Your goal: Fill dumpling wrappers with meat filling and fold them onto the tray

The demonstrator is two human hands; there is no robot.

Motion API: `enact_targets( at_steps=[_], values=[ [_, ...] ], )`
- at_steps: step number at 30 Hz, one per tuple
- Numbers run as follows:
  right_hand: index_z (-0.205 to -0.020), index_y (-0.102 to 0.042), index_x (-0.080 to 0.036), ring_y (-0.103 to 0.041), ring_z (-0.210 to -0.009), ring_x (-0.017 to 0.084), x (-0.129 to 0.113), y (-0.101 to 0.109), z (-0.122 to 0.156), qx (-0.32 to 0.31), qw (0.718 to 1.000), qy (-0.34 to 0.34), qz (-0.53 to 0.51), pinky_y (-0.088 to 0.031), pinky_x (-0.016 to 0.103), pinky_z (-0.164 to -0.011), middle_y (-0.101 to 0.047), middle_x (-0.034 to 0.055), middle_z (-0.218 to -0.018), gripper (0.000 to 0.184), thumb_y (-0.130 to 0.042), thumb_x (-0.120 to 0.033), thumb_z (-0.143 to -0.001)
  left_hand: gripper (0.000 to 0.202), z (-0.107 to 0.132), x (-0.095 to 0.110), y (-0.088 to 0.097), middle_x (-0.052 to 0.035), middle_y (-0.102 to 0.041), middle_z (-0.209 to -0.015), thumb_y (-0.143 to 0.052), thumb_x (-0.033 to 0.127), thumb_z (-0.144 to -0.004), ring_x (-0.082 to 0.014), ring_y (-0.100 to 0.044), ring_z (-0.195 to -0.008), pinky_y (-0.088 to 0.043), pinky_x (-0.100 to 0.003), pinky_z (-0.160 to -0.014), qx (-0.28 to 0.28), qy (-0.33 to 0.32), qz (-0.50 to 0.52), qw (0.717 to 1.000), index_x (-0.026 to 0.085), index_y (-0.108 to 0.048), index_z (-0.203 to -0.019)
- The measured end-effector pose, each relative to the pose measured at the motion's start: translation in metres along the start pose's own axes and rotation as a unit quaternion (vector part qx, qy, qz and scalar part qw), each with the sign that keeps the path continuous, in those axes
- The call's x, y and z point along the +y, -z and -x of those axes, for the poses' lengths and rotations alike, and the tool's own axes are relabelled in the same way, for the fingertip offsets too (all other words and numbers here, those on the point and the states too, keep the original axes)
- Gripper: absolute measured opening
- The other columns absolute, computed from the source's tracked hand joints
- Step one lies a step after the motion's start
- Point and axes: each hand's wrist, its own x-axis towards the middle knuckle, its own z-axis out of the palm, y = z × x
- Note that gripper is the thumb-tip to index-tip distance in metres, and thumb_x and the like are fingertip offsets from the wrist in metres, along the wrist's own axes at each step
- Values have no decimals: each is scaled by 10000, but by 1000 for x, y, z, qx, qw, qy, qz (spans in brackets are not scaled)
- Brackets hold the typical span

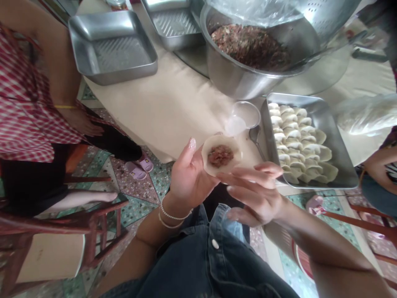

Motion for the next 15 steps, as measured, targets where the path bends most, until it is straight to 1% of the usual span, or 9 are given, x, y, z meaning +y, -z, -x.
enact_targets(
  at_steps=[2,6,8,10,11,13,15],
  values=[
    [-971,-560,-201,-552,-1068,152,0,1,7,22,1000,-8,4,-324,374,-902,-707,21,-1074,209,-479,-391,-940,617,0,-1,0,-157,-567,-1378,-228,516,-982,-318,-385,-1406,-296,-486,-1164,-1,4,-4,1000,96,-493,-1350],
    [-971,-573,-252,-569,-1070,138,2,4,13,0,1000,5,18,-348,355,-869,-704,-19,-1136,181,-531,-415,-904,604,1,-1,-1,-139,-570,-1384,-241,530,-974,-321,-364,-1418,-295,-510,-1160,-21,41,-11,999,130,-500,-1345],
    [-938,-579,-267,-587,-1001,135,4,7,17,25,999,0,33,-355,355,-841,-723,-37,-1074,130,-530,-381,-897,605,2,-1,0,-139,-573,-1379,-253,538,-969,-323,-371,-1415,-305,-511,-1155,-27,52,-12,998,133,-502,-1343],
    [-947,-589,-266,-587,-936,151,5,11,22,63,997,-25,44,-353,366,-829,-739,-34,-983,107,-519,-324,-890,618,3,0,1,-143,-564,-1388,-252,546,-964,-328,-365,-1417,-317,-516,-1147,-36,58,-10,998,131,-498,-1351],
    [-982,-596,-268,-582,-918,160,5,13,25,74,995,-34,50,-354,369,-825,-740,-34,-955,129,-528,-303,-879,622,3,-1,1,-142,-556,-1396,-251,548,-962,-331,-362,-1419,-323,-521,-1143,-42,62,-8,997,134,-493,-1358],
    [-1089,-599,-302,-577,-926,181,5,15,32,75,994,-43,64,-363,376,-823,-738,-52,-949,242,-576,-314,-849,618,4,-1,0,-141,-543,-1411,-256,543,-959,-338,-361,-1418,-331,-531,-1134,-48,75,-4,996,143,-480,-1374],
    [-1180,-581,-371,-574,-982,214,3,16,39,43,994,-65,75,-382,397,-834,-732,-70,-977,359,-620,-391,-824,609,3,-3,-2,-142,-535,-1420,-253,528,-964,-340,-368,-1413,-331,-536,-1131,-46,89,0,995,148,-462,-1391]
  ],
)
